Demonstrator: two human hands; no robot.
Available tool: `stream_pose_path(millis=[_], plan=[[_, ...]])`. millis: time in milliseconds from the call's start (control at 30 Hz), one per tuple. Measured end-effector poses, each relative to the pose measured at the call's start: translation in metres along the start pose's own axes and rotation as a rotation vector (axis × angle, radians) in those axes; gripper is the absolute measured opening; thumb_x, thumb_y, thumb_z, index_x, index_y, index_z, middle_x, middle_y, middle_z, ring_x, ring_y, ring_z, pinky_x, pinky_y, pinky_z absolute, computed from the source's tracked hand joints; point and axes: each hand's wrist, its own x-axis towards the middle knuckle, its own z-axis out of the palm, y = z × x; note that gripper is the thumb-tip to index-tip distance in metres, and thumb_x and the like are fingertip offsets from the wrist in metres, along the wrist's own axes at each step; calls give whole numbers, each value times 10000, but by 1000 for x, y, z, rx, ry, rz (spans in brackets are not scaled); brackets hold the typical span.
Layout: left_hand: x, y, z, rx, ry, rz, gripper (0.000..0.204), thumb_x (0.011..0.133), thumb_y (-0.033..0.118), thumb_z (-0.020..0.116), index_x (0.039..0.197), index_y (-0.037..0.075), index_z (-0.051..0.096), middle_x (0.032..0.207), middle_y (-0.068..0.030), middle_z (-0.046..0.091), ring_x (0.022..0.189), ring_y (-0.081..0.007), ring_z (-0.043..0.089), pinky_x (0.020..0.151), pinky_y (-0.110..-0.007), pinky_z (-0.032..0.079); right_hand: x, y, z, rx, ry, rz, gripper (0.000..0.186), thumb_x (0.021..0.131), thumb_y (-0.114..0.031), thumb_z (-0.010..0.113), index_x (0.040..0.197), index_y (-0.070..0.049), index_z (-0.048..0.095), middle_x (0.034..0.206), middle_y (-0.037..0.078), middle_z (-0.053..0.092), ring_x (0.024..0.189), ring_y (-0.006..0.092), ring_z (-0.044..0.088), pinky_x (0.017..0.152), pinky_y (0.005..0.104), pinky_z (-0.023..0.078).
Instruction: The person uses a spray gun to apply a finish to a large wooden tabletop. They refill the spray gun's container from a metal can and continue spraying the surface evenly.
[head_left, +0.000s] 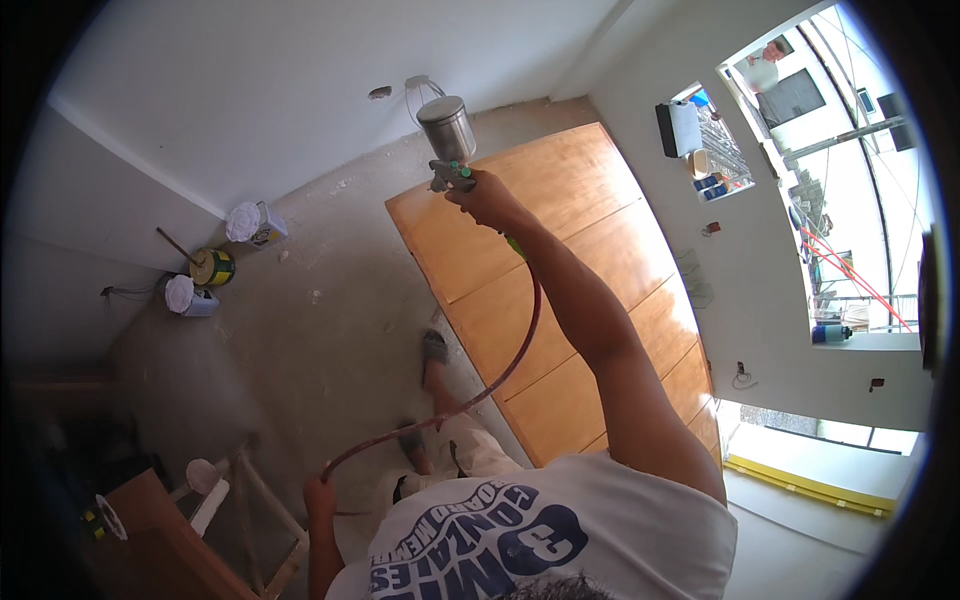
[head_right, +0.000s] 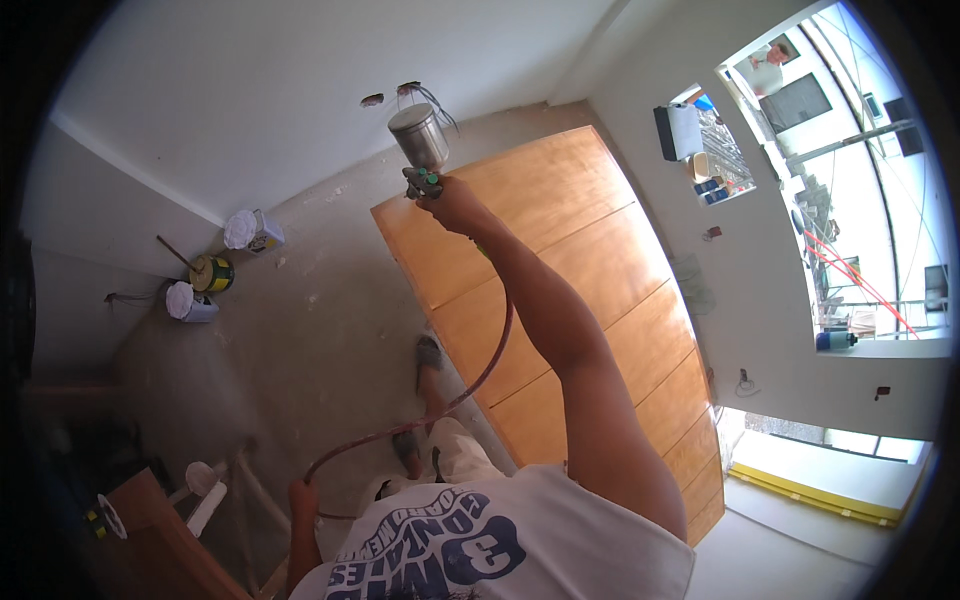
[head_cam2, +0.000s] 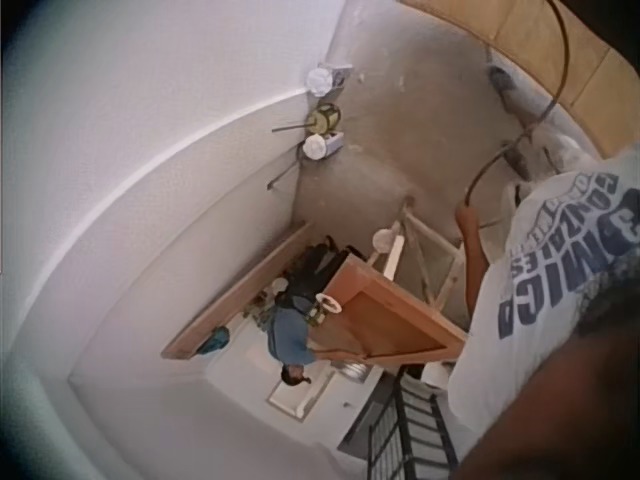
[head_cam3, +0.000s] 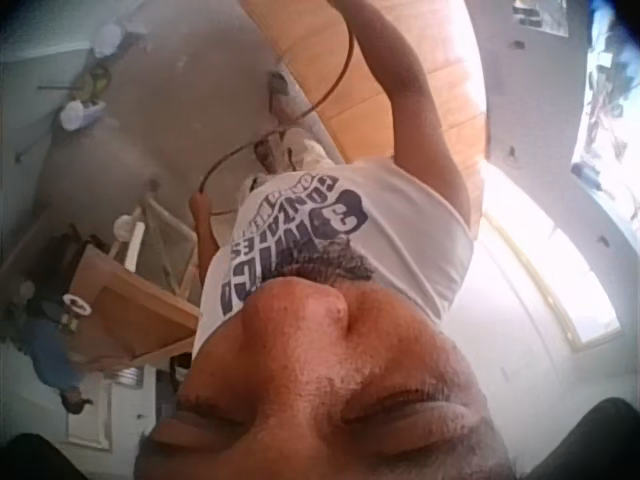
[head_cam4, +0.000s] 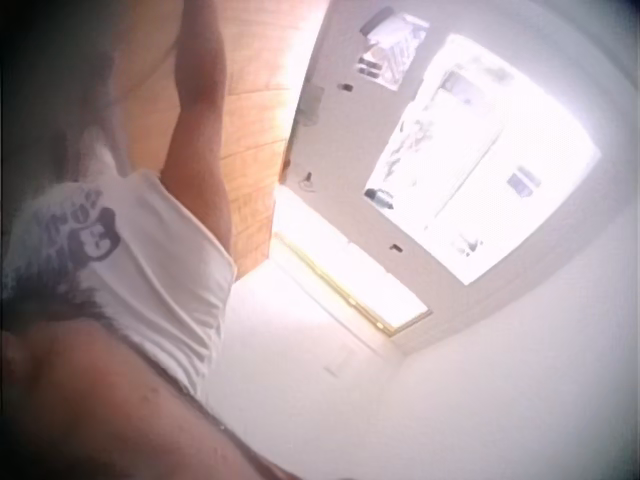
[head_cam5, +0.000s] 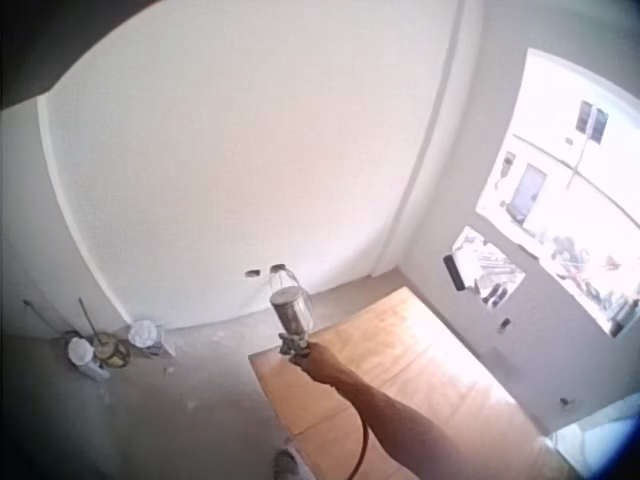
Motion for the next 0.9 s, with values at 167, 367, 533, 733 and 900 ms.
stream_pose_path(millis=[167, 367, 533, 733, 900], plan=[[46, 152, -29, 31, -133, 109, 500, 984, 417, 638, 891, -72, 689, 779, -265, 667, 734, -434, 674, 674, -502, 480, 49, 66, -104, -66, 151, 152, 367, 908, -208, 734, 1236, -50, 689, 1022, 189, 741, 929, 299, 710, 836, 399, 532], [74, 278, -44, 35, -351, 312, 430, 924, 394, 712, 1048, -17, 704, 920, -205, 719, 851, -316, 699, 775, -420, 530, 65, 125, -219, -78, 415, 210, 418, 929, -219, 711, 1297, -34, 643, 961, 154, 723, 922, 256, 702, 736, 388, 578], [129, 240, -30, 230, -828, 201, 474, 898, 411, 726, 1172, 24, 701, 1091, -158, 739, 1017, -297, 697, 906, -405, 523, 14, 98, -233, 270, 426, 160, 347, 940, -250, 703, 1123, 41, 651, 943, 93, 686, 802, 169, 668, 628, 323, 611], [183, 133, -18, 676, -992, 306, 540, 935, 300, 664, 1415, 66, 583, 1381, -176, 630, 1258, -338, 610, 1075, -418, 456, -71, -17, -148, 452, 216, 199, 382, 961, -245, 707, 1222, 20, 621, 950, 74, 667, 737, 142, 638, 601, 299, 570], [141, 397, -158, -423, -306, 645, 522, 1039, 294, 591, 1436, -35, 508, 1410, -222, 588, 1314, -306, 574, 1113, -414, 428, -130, -75, -31, 581, 61, 224, 609, 981, -235, 690, 1511, -53, 452, 987, 81, 655, 779, 168, 631, 667, 321, 569]])
